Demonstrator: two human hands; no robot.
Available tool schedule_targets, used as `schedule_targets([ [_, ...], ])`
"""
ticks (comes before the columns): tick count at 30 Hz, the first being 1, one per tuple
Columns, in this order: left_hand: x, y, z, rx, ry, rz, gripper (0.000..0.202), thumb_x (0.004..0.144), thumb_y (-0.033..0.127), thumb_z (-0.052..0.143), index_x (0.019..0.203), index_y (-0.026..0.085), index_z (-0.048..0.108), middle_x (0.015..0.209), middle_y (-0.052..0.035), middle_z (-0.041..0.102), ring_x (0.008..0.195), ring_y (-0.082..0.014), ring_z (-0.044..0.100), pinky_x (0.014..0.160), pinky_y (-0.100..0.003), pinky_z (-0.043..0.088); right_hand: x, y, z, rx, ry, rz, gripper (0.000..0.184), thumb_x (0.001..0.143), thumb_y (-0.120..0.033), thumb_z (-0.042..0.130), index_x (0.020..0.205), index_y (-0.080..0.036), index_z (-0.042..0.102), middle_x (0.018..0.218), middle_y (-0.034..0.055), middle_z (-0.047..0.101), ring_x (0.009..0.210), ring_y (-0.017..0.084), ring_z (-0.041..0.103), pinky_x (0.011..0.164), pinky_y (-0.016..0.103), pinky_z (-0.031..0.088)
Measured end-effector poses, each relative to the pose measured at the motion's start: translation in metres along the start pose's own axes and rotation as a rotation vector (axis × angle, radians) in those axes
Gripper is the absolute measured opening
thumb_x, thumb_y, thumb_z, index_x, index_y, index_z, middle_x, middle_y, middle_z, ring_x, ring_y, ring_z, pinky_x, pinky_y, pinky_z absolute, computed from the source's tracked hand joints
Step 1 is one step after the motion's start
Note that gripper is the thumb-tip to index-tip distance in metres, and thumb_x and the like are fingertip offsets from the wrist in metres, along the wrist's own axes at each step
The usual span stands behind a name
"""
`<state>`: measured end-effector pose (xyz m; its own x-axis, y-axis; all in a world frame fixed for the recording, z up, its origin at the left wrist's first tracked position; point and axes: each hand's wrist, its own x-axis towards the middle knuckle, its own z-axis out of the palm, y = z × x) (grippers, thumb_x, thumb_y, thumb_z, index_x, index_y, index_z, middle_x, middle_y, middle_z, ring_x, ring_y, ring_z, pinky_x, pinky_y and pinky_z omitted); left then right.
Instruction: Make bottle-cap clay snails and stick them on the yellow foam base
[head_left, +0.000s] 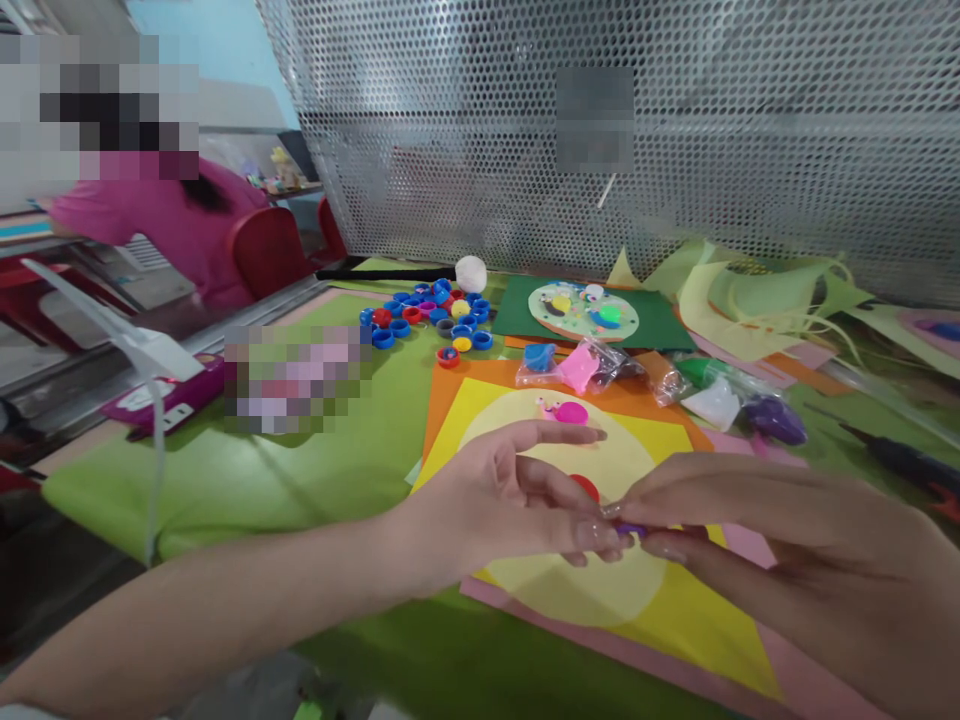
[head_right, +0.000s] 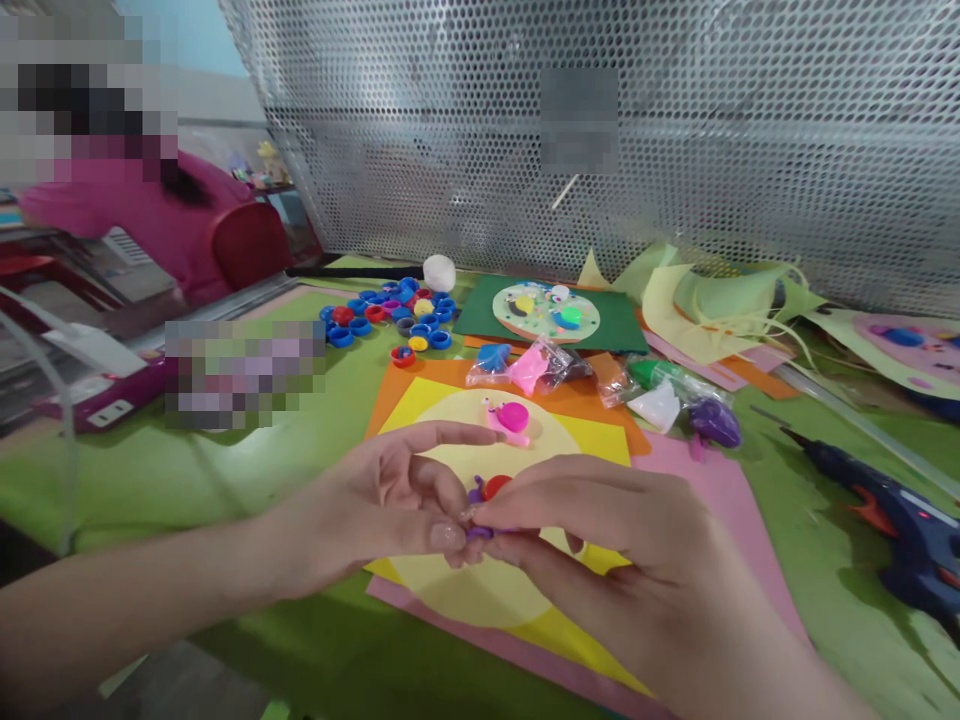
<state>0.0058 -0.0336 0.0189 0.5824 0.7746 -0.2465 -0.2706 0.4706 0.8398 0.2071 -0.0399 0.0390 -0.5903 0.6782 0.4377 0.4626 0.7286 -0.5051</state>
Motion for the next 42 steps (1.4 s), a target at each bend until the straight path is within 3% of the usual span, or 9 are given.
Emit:
schedule_targets([
  [9, 0.0, -0.002, -0.002, 0.012, -0.029, 0.001, 0.048, 0.066, 0.005, 0.071, 0.109, 0.019, 0.055, 0.067, 0.0025, 0.069, 0.063, -0.0105, 0.065, 0.066, -0.023, 0.048, -0.003, -0.001, 0.005, 0.066, 0.02, 0.05, 0.003, 0.079, -0.023, 0.062, 0.079, -0.026, 0.064, 0.076, -0.0043, 0.067, 0.065, 0.009, 0.063, 0.06, 0.01, 0.05],
  [20, -0.001, -0.006, -0.004, -0.005, -0.099, -0.006, 0.053, 0.068, 0.003, 0.069, 0.115, 0.021, 0.054, 0.068, 0.0031, 0.068, 0.066, -0.0111, 0.066, 0.07, -0.025, 0.049, -0.004, 0.0, 0.008, 0.048, 0.033, -0.007, 0.006, 0.08, -0.021, 0.059, 0.079, -0.025, 0.064, 0.074, -0.0003, 0.066, 0.065, 0.013, 0.063, 0.056, 0.016, 0.051],
  [25, -0.003, -0.005, -0.003, 0.065, -0.081, -0.057, 0.055, 0.066, 0.007, 0.072, 0.115, 0.024, 0.053, 0.068, 0.0045, 0.067, 0.067, -0.0091, 0.063, 0.07, -0.022, 0.046, 0.004, -0.009, 0.008, 0.054, 0.089, -0.049, 0.006, 0.078, -0.02, 0.061, 0.074, -0.023, 0.065, 0.065, -0.0036, 0.064, 0.058, 0.008, 0.061, 0.053, 0.01, 0.05],
  [30, -0.004, -0.004, -0.004, 0.062, -0.096, -0.096, 0.055, 0.066, 0.012, 0.074, 0.115, 0.025, 0.054, 0.07, 0.004, 0.067, 0.066, -0.0097, 0.063, 0.069, -0.023, 0.046, -0.001, -0.003, 0.005, 0.064, -0.043, -0.007, 0.001, 0.078, -0.024, 0.064, 0.078, -0.024, 0.063, 0.074, -0.0039, 0.066, 0.063, 0.009, 0.062, 0.057, 0.012, 0.05],
  [34, -0.003, -0.005, -0.006, 0.047, -0.11, -0.09, 0.052, 0.068, 0.016, 0.074, 0.116, 0.025, 0.054, 0.071, 0.003, 0.068, 0.066, -0.01, 0.064, 0.072, -0.026, 0.048, -0.006, 0.003, 0.007, 0.069, -0.007, 0.05, 0.006, 0.08, -0.033, 0.062, 0.082, -0.027, 0.063, 0.077, -0.0042, 0.067, 0.063, 0.01, 0.063, 0.058, 0.014, 0.052],
  [38, -0.003, -0.006, -0.005, -0.024, -0.155, -0.058, 0.05, 0.071, 0.01, 0.07, 0.117, 0.022, 0.053, 0.07, 0.0027, 0.069, 0.072, -0.0116, 0.065, 0.079, -0.03, 0.047, -0.007, 0.005, 0.005, -0.041, -0.055, -0.015, 0.019, 0.079, -0.028, 0.063, 0.097, -0.028, 0.06, 0.086, -0.0042, 0.069, 0.071, 0.011, 0.066, 0.056, 0.012, 0.053],
  [42, -0.003, -0.005, -0.005, -0.001, -0.134, -0.056, 0.053, 0.07, 0.008, 0.071, 0.117, 0.022, 0.052, 0.07, 0.0024, 0.069, 0.073, -0.0128, 0.066, 0.08, -0.031, 0.047, -0.007, 0.007, 0.001, -0.047, -0.092, -0.048, 0.019, 0.08, -0.025, 0.062, 0.098, -0.028, 0.06, 0.088, -0.0052, 0.069, 0.075, 0.01, 0.066, 0.059, 0.01, 0.053],
])
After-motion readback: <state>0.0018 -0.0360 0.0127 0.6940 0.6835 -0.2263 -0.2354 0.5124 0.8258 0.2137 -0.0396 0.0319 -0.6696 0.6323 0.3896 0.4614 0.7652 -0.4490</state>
